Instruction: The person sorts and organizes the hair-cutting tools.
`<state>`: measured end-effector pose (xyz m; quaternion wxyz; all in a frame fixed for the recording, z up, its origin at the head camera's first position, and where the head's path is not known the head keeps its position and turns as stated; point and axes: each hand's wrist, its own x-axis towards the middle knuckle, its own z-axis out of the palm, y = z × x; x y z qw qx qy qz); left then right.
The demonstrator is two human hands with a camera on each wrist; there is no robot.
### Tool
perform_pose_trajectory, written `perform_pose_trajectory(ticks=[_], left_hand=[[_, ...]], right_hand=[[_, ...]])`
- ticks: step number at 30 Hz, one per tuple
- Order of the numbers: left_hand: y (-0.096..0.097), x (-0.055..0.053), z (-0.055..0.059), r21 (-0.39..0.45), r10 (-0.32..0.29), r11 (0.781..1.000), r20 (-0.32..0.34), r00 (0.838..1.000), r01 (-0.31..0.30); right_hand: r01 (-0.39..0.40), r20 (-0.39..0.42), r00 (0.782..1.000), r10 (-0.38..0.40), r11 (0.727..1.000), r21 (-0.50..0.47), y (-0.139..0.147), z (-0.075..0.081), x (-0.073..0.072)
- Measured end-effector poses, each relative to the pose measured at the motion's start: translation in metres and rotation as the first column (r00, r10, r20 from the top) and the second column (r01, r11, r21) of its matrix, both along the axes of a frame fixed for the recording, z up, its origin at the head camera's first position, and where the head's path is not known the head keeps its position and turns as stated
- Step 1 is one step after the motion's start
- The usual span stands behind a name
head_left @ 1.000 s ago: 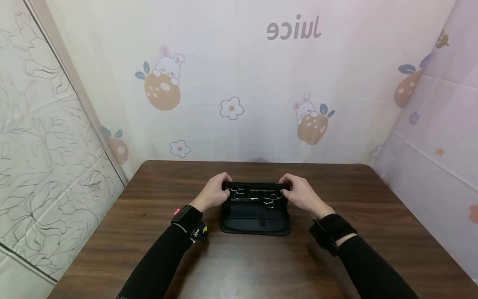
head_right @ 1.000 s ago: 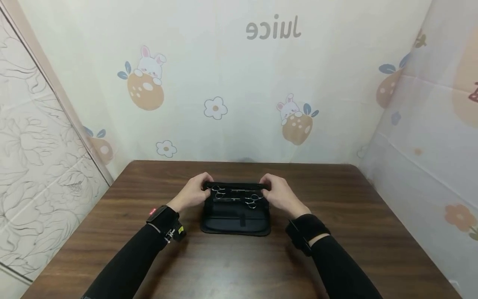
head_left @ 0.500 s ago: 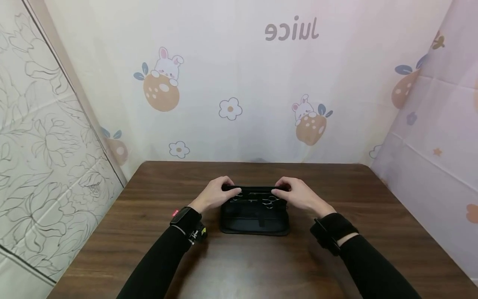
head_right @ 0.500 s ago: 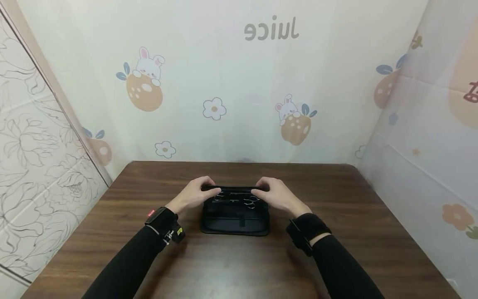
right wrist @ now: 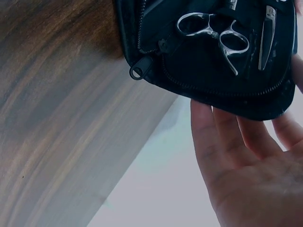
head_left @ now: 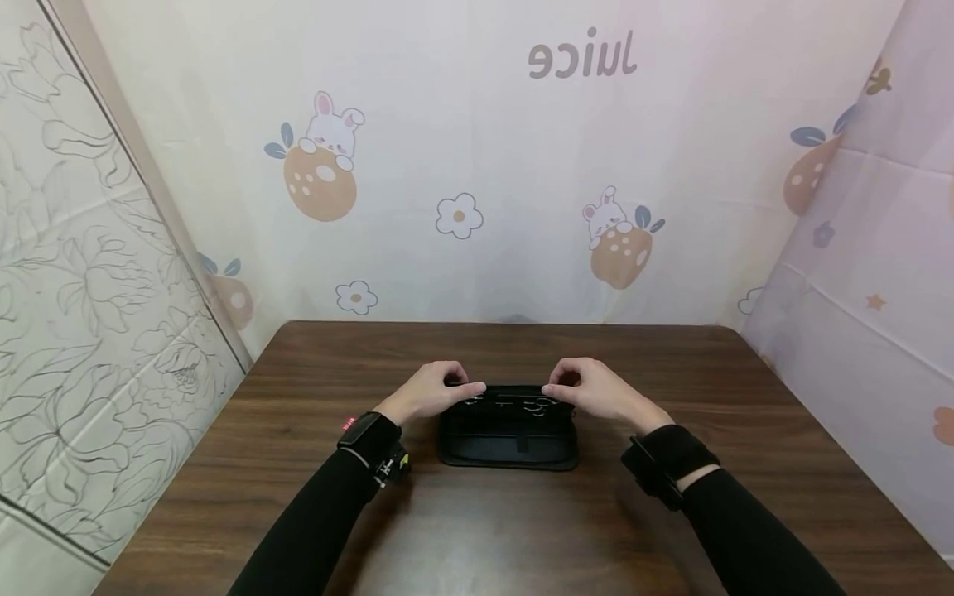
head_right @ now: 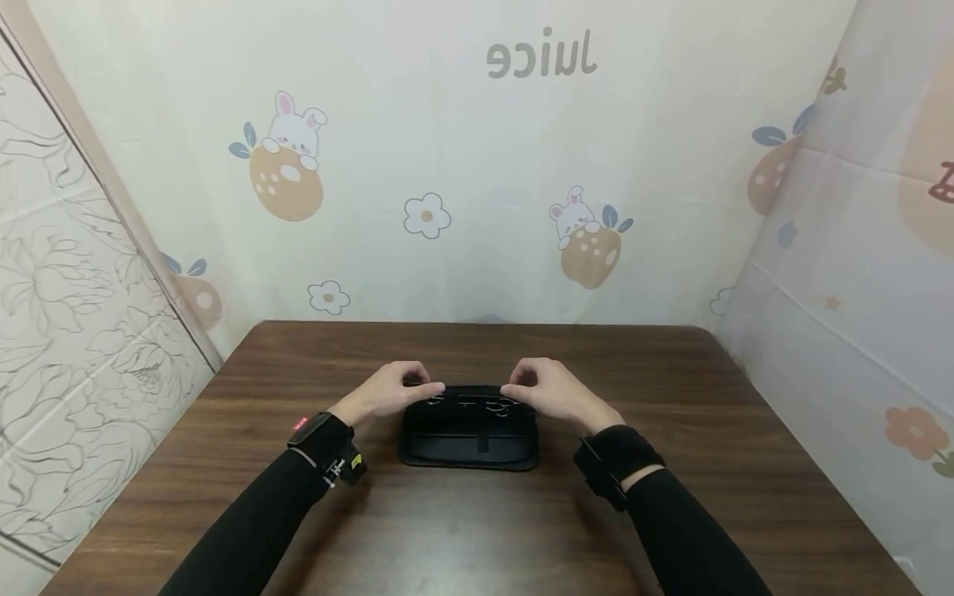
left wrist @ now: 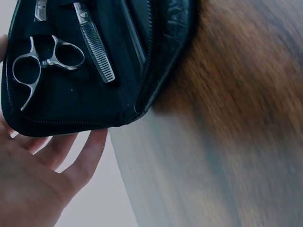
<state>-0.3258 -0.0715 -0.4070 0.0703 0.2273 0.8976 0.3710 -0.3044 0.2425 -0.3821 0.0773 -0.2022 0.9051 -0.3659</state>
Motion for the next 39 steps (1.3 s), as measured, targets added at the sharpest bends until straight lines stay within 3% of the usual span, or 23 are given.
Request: perform_pose_trajectory(ticks=[7, 14, 30, 39], left_hand=[[0.0005, 0.0009, 0.0004, -0.071, -0.051, 0.996, 0.048, 0.998, 0.054], [-0.0013, 0.0034, -0.003, -0.076, -0.081, 0.993, 0.082, 0.993, 0.087], [-0.0013, 0.0041, -0.0023, -0.114, -0.155, 0.978, 0.157, 0.975, 0.174], [-0.0002, 0.0048, -0.002, -0.141, -0.151, 0.974, 0.191, 0.97, 0.179]], right_hand=[[-0.02, 0.027, 0.999, 0.02, 1.0, 0.019, -0.0003, -0.0002, 0.0017], [-0.061, 0.081, 0.995, 0.057, 0.997, 0.048, -0.0048, -0.0022, 0.0012], [-0.157, 0.258, 0.958, 0.122, 0.98, 0.122, -0.0086, 0.0044, 0.001], [-0.177, 0.32, 0.94, 0.118, 0.971, 0.163, -0.0075, 0.0005, -0.0012]])
